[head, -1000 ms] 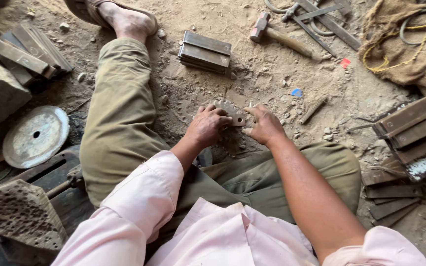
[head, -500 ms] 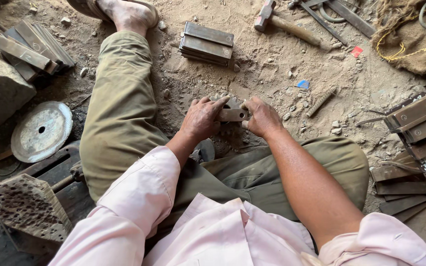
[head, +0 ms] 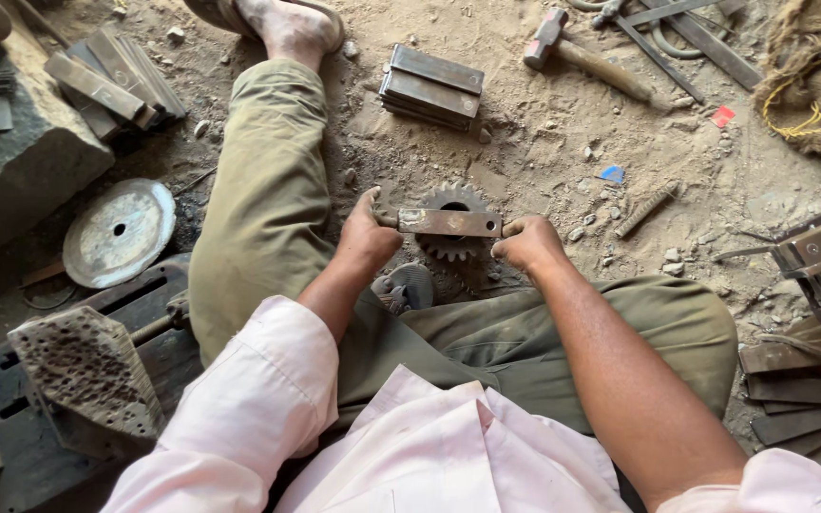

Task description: The person sits on the ground and files the edges of rectangular metal plates using a toothed gear as a manual grinding surface. The person repeatedly picks up plates, rubs them against the gear, and places them back into a stack.

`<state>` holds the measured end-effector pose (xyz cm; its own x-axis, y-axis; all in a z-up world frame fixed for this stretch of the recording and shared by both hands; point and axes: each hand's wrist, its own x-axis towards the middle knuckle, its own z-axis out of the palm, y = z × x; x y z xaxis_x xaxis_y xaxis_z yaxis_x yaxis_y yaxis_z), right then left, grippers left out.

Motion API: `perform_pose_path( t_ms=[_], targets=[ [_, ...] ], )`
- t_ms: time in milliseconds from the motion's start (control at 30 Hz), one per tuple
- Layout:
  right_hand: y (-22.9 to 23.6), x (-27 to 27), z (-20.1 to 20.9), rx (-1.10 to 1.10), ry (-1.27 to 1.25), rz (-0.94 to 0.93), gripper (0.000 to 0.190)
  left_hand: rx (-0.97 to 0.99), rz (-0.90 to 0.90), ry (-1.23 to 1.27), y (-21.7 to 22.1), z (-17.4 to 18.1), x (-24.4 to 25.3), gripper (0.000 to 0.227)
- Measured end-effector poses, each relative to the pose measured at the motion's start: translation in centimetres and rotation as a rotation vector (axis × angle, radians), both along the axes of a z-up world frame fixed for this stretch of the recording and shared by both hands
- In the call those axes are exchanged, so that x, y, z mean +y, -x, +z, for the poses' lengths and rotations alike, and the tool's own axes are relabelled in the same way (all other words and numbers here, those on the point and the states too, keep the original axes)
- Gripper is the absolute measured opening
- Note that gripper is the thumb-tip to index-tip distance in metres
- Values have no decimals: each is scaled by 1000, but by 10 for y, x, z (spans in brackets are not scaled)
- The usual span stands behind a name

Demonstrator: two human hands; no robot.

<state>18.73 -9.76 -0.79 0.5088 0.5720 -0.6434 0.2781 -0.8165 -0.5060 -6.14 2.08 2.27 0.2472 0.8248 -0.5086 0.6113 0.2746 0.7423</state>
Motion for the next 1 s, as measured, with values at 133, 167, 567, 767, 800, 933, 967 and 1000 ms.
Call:
perform_pose_path(
  t_ms=[133, 167, 567, 767, 800, 933, 967, 1000],
  targets=[
    [-2, 1, -5, 63, -5, -59, 39, 27, -28, -32, -1, 0, 1, 87],
    [-2, -1, -8, 91, -18, -61, 38, 30, -18, -14, -1, 1, 0, 88],
    [1, 7, 12, -12, 38, 110, 52, 227, -198, -79, -10, 26, 1, 83],
    [12, 12, 31, -388, 26, 539, 56, 334, -679, -559, -27, 18, 1, 43],
    [11, 13, 31, -415, 13, 581, 52, 337, -700, -603, -28, 16, 3, 40],
    [7, 13, 23, -499, -21, 695, 38, 340, -733, -715, -32, 10, 5, 37],
    [6, 12, 21, -500, -31, 685, 38, 332, -732, -704, -32, 9, 5, 38],
    [5, 13, 21, -502, -43, 676, 39, 323, -729, -695, -32, 9, 6, 39]
  ],
)
